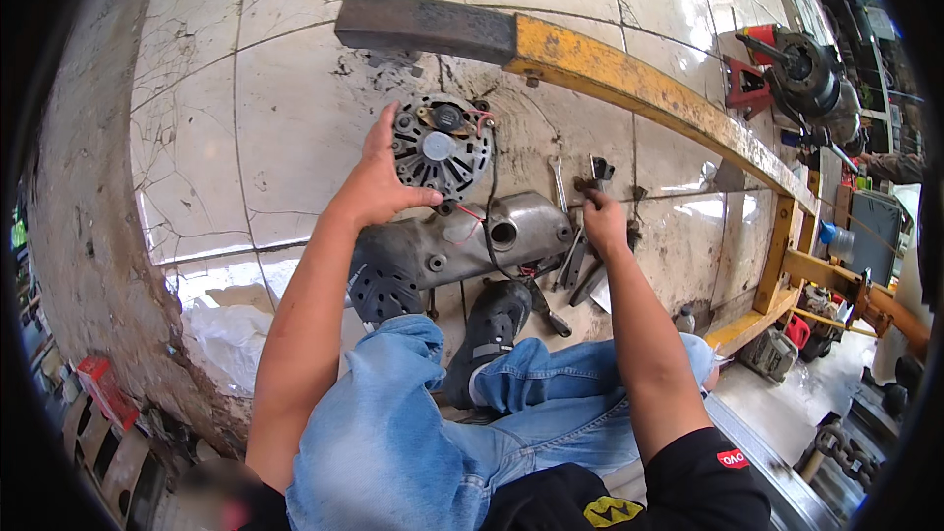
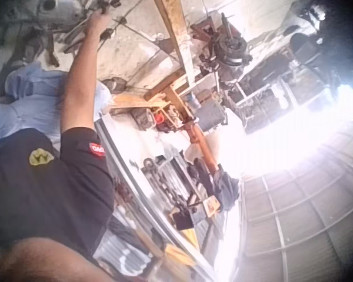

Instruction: The person sits on the floor and uses a hammer and a metal rod to tap and adjust a circular motor component. They repeatedly strike the component to loosen or align internal parts while holding it steady with the other hand.

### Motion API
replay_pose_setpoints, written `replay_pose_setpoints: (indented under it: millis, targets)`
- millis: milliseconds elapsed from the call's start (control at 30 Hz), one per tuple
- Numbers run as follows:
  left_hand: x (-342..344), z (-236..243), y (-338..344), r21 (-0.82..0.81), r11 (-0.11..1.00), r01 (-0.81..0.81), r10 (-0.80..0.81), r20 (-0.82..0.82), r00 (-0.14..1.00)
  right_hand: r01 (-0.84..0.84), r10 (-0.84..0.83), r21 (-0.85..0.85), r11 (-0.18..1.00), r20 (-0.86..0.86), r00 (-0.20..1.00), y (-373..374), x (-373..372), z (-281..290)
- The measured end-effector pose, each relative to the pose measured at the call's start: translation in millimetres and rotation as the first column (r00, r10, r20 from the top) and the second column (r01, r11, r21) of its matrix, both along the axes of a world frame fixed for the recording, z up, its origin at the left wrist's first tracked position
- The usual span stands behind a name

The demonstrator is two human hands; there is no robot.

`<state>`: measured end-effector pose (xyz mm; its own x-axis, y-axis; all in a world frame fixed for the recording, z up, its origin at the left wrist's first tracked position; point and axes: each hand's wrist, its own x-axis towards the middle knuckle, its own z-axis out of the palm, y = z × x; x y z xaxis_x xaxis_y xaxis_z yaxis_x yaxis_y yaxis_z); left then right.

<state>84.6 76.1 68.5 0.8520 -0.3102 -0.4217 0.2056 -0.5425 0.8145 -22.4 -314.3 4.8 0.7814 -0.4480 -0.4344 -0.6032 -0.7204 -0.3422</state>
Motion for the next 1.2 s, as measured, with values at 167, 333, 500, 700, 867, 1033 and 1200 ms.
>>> replay_pose_setpoints:
  millis: [167,333,500,700,867,1033,1200]
  targets:
    - [-3,-14,5,-0.048,0.999,-0.01,0.012,0.055,0.998,0.248,-0.217,-0.187,0.95,0.174,0.961,-53,6,4]
    - [0,-8,-3,-0.067,0.998,-0.022,0.023,0.009,1.0,0.244,-0.265,-0.139,0.96,-0.164,0.95,-90,-20,-3]
    - [-1,-10,0,-0.099,0.995,-0.032,0.033,0.006,0.999,0.089,-0.119,-0.143,0.986,-0.215,0.969,-65,-36,-20]
    - [-2,-13,0,-0.084,0.996,-0.028,0.031,0.036,0.999,-0.091,0.034,-0.116,0.989,-0.419,0.908,-50,-29,-21]
    - [-1,-8,0,-0.043,0.999,-0.03,0.029,-0.014,0.999,-0.037,-0.007,-0.124,0.992,-0.337,0.942,-49,-12,15]
    - [7,4,1,0.076,0.997,0.018,-0.02,0.03,0.999,-0.089,0.114,0.087,0.992,-0.329,0.937,-52,24,113]
    - [8,-2,-2,0.004,0.999,0.036,-0.036,-0.057,0.998,-0.327,0.39,0.263,0.908,-0.243,0.888,38,51,243]
